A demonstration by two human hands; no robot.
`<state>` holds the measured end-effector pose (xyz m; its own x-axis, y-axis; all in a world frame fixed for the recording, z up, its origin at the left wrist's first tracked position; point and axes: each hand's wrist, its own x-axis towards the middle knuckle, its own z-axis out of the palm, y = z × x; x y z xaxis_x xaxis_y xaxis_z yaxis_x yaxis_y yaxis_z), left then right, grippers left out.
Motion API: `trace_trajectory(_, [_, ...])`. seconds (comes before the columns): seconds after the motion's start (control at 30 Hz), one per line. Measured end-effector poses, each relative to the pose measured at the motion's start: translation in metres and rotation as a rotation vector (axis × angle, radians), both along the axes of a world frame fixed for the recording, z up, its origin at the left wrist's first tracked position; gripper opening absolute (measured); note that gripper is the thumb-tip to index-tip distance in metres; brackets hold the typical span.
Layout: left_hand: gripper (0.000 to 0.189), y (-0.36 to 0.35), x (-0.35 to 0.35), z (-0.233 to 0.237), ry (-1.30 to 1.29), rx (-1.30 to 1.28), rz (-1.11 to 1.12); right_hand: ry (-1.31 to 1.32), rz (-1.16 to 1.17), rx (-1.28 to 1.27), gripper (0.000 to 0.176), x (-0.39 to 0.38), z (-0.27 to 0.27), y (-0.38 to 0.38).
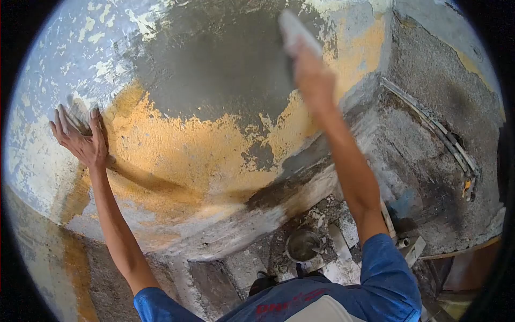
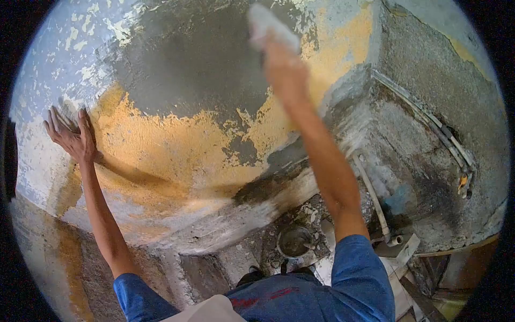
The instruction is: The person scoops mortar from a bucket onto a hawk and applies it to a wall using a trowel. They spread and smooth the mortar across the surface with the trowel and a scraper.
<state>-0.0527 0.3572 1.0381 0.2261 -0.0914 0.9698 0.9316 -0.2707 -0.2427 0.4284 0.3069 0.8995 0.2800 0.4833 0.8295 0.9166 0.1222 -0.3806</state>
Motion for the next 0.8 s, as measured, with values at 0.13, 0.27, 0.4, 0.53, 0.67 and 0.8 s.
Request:
trace_trajectory(0.13, [0.087,-0.001,0.002,0.002,-0.004,0.002,-0.028,-0.502,-0.005,0.182,0.040,-0.101,-0.099,0.000])
trace_trajectory(0.27, [0.083,-0.004,0.005,0.001,0.007,0.005,0.005,-0.520,0.249,0.082,0.037,-0.102,-0.131,-0.054])
trace_trajectory(0.4, [0.082,-0.002,0.002,0.002,0.023,0.006,-0.012,-0.276,0.074,0.261,0.035,0.001,-0.019,-0.038])
trace_trajectory(0.53, [0.081,-0.004,0.007,0.002,0.040,0.019,-0.044,-0.109,-0.110,0.308,0.035,0.046,0.086,-0.004])
trace_trajectory(0.67, [0.082,-0.002,0.005,0.002,0.002,0.015,0.000,-0.363,-0.067,0.127,0.034,-0.030,0.018,0.020])
trace_trajectory(0.8, [0.082,-0.001,0.001,0.002,0.035,0.021,-0.039,-0.366,0.316,0.198,0.035,-0.079,-0.064,-0.048])
